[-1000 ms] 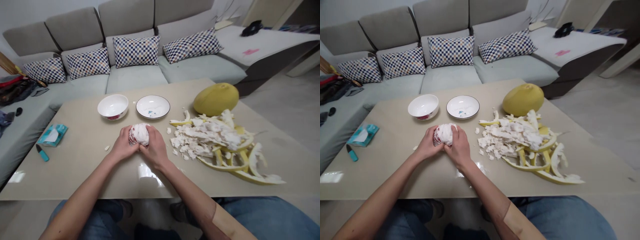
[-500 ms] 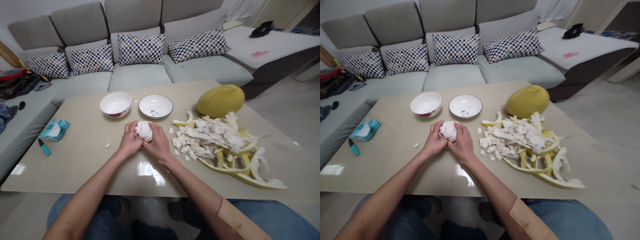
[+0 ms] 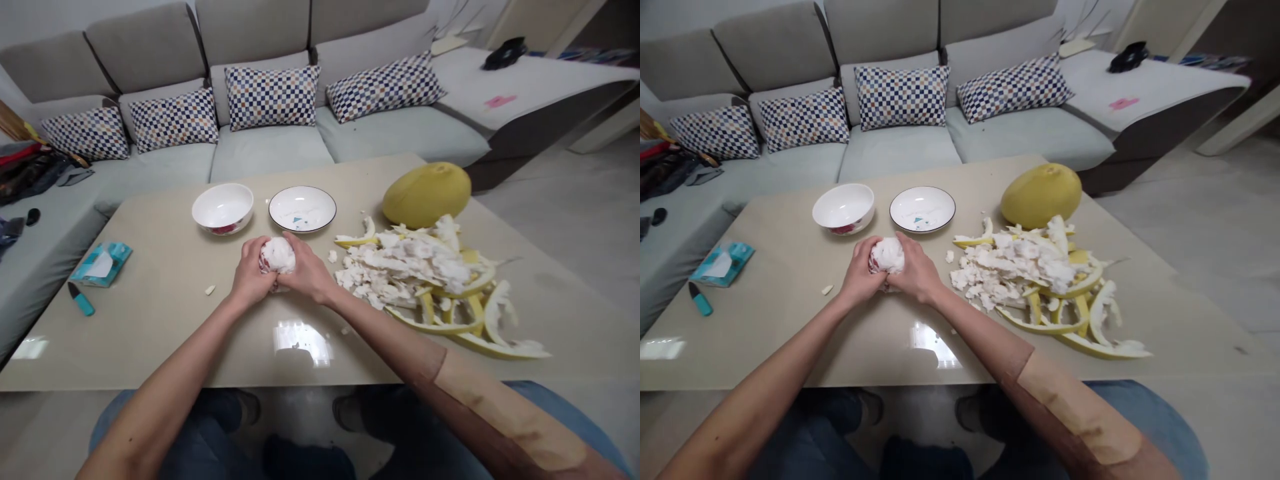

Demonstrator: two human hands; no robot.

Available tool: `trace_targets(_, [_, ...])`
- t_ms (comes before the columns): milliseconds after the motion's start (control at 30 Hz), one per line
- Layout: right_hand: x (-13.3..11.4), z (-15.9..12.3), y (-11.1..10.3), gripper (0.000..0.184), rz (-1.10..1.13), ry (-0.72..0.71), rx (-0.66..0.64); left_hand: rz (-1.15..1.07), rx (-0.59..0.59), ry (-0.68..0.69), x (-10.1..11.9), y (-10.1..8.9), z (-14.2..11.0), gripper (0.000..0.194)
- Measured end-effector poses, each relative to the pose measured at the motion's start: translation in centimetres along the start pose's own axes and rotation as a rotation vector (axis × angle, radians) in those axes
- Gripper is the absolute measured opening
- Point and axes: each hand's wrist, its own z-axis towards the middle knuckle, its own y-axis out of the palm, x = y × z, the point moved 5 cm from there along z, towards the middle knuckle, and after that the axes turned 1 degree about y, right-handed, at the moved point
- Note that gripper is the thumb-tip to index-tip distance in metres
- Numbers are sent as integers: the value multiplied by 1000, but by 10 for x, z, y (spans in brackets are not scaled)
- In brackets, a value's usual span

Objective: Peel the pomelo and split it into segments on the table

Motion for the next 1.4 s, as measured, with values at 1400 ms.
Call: trace_targets(1400, [19, 18, -2, 66, -65, -236, 105, -49, -14, 108, -32, -5, 6, 75])
